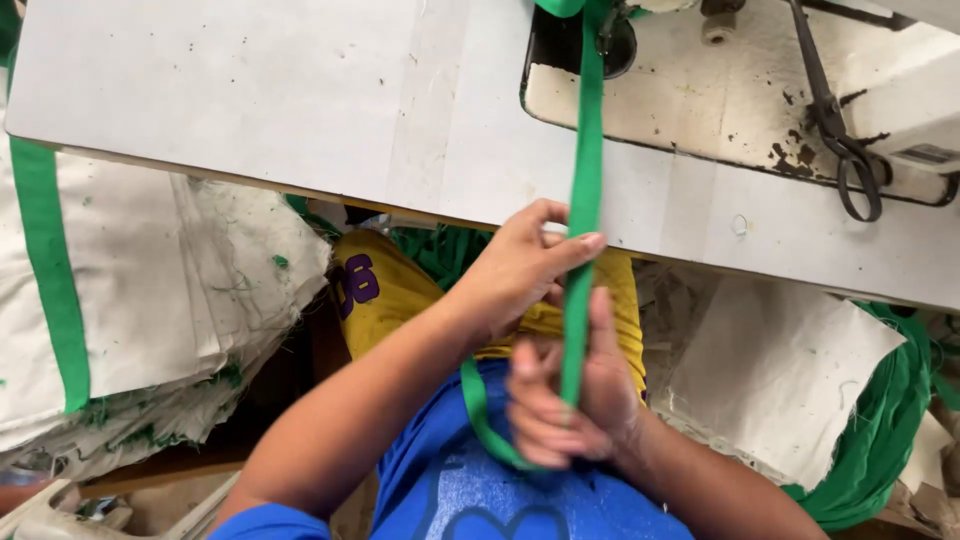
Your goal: Sewing green fabric straps onto white tote bags using an industrial sewing machine, including alignment and guiding the fabric.
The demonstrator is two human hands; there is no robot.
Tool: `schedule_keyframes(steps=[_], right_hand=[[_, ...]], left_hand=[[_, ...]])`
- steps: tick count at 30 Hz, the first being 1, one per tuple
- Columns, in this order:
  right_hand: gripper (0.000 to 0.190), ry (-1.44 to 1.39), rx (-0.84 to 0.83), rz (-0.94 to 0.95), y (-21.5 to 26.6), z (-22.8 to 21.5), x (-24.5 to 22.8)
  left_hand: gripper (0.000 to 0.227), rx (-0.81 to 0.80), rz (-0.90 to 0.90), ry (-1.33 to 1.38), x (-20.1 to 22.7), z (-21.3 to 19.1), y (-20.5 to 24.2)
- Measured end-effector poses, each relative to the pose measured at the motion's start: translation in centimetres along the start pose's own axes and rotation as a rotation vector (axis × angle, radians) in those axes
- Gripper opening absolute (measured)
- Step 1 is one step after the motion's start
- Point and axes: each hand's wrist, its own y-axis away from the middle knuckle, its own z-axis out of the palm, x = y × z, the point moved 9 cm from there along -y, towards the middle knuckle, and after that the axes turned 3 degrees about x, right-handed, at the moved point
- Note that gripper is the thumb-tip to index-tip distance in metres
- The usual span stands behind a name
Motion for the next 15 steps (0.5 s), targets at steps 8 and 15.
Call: schedule_keyframes(steps=[8,15], right_hand=[[0.033,2.999,0.52,-0.98,-1.5,8.5,-18.2],[0.061,3.354,0.541,-0.378,-3.7,4.5,-16.8]], left_hand=[[0.051,0.362,0.633,-0.76,-6.8,-3.5,2.0],[0.055,0.492,0.949,-1.574,5.1,-1.8,0.8]])
